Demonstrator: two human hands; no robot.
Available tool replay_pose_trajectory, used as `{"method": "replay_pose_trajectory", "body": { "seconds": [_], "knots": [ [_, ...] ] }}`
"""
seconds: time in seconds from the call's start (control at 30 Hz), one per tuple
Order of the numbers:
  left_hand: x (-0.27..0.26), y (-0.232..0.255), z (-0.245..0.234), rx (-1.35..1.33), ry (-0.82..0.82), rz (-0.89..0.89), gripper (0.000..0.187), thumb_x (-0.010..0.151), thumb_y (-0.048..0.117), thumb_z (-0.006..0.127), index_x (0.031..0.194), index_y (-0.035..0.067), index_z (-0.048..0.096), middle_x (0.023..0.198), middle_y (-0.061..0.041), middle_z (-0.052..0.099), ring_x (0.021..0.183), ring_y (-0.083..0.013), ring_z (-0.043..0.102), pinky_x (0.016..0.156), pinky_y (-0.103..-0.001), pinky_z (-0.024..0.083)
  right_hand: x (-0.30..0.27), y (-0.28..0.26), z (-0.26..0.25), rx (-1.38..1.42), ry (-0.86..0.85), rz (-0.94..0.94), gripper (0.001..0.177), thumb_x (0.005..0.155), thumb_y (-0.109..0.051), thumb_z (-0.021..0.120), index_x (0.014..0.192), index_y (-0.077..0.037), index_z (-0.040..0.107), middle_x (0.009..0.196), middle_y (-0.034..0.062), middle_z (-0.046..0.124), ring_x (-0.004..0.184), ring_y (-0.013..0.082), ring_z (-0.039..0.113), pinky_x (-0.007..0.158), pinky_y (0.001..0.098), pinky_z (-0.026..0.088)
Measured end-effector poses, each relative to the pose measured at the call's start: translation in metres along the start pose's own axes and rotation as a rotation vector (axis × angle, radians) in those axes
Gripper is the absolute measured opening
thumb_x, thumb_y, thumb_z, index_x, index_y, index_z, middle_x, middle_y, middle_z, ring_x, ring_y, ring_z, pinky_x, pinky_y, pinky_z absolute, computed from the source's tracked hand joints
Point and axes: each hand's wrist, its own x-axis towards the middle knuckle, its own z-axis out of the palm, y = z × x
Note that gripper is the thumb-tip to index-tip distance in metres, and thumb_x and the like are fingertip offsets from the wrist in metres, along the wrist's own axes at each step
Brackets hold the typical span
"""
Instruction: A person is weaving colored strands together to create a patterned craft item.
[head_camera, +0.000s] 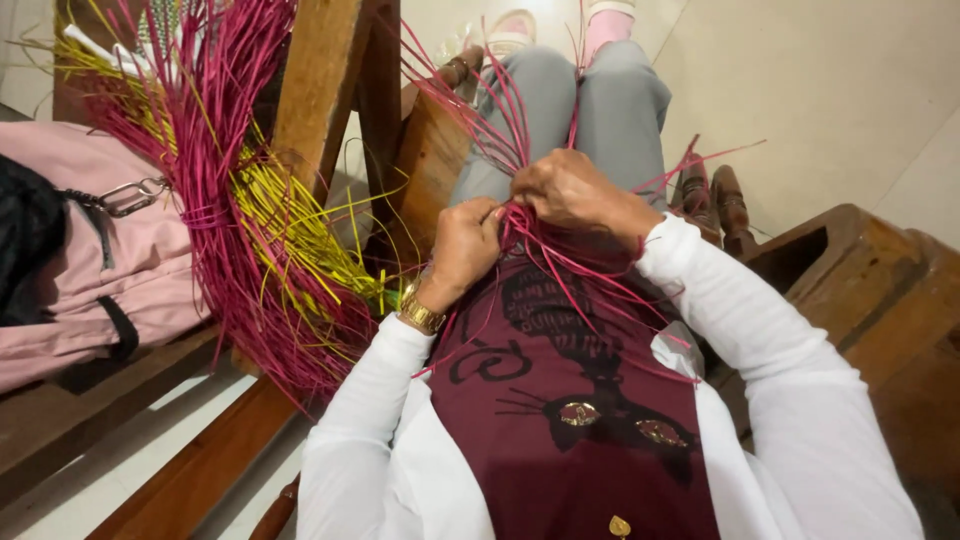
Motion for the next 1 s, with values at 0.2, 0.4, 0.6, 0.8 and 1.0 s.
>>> {"method": "replay_pose_trajectory", "body": {
  "seconds": [0.2, 0.4, 0.6, 0.8, 1.0],
  "knots": [
    [0.001, -0.009, -0.005, 0.005, -0.024, -0.049, 0.016, 0.089, 0.016, 0.057, 0.089, 0.011, 0.072, 0.08, -0.017, 0.07, 0.086, -0.0393, 0.066, 0.067, -0.05, 0.051, -0.013, -0.016, -0.011, 0.342, 0.158, -0.04, 0.011, 0.084, -0.016, 0.068, 0.092, -0.021, 0.071, 0.084, 0.0041, 0.073, 0.087, 0.0282, 0.069, 0.07, 0.0447, 0.053],
    [0.015, 0.007, -0.015, 0.082, -0.143, -0.105, 0.024, 0.09, 0.033, 0.057, 0.09, 0.014, 0.071, 0.081, -0.016, 0.069, 0.086, -0.0402, 0.065, 0.069, -0.051, 0.052, -0.038, -0.041, -0.033, 0.166, 0.169, 0.048, 0.034, 0.076, -0.041, 0.076, 0.073, -0.01, 0.062, 0.063, 0.0164, 0.065, 0.068, 0.0389, 0.065, 0.058, 0.0527, 0.046],
    [0.04, -0.012, 0.028, 0.054, -0.084, -0.136, 0.022, 0.086, 0.024, 0.059, 0.084, 0.006, 0.071, 0.075, -0.022, 0.069, 0.086, -0.0435, 0.066, 0.067, -0.051, 0.052, -0.031, -0.017, 0.022, -0.041, 0.041, -0.082, 0.025, 0.084, -0.038, 0.059, 0.081, -0.013, 0.06, 0.07, 0.0119, 0.068, 0.073, 0.0349, 0.069, 0.063, 0.0503, 0.052],
    [0.043, 0.0, 0.024, 0.233, -0.118, -0.242, 0.028, 0.086, 0.037, 0.056, 0.087, 0.014, 0.072, 0.078, -0.015, 0.071, 0.088, -0.0345, 0.07, 0.074, -0.045, 0.057, -0.033, -0.014, 0.038, -0.095, 0.104, -0.131, 0.028, 0.086, -0.039, 0.06, 0.081, -0.012, 0.057, 0.071, 0.0133, 0.065, 0.071, 0.0362, 0.066, 0.06, 0.049, 0.051],
    [0.028, 0.042, -0.034, 0.147, 0.09, -0.044, 0.02, 0.084, 0.027, 0.062, 0.095, 0.012, 0.071, 0.092, -0.014, 0.072, 0.098, -0.0336, 0.068, 0.084, -0.047, 0.055, -0.042, -0.046, 0.004, -0.034, -0.086, -0.127, 0.048, 0.083, -0.055, 0.053, 0.079, -0.007, 0.055, 0.071, 0.0211, 0.06, 0.075, 0.0446, 0.062, 0.061, 0.0561, 0.046]
  ]
}}
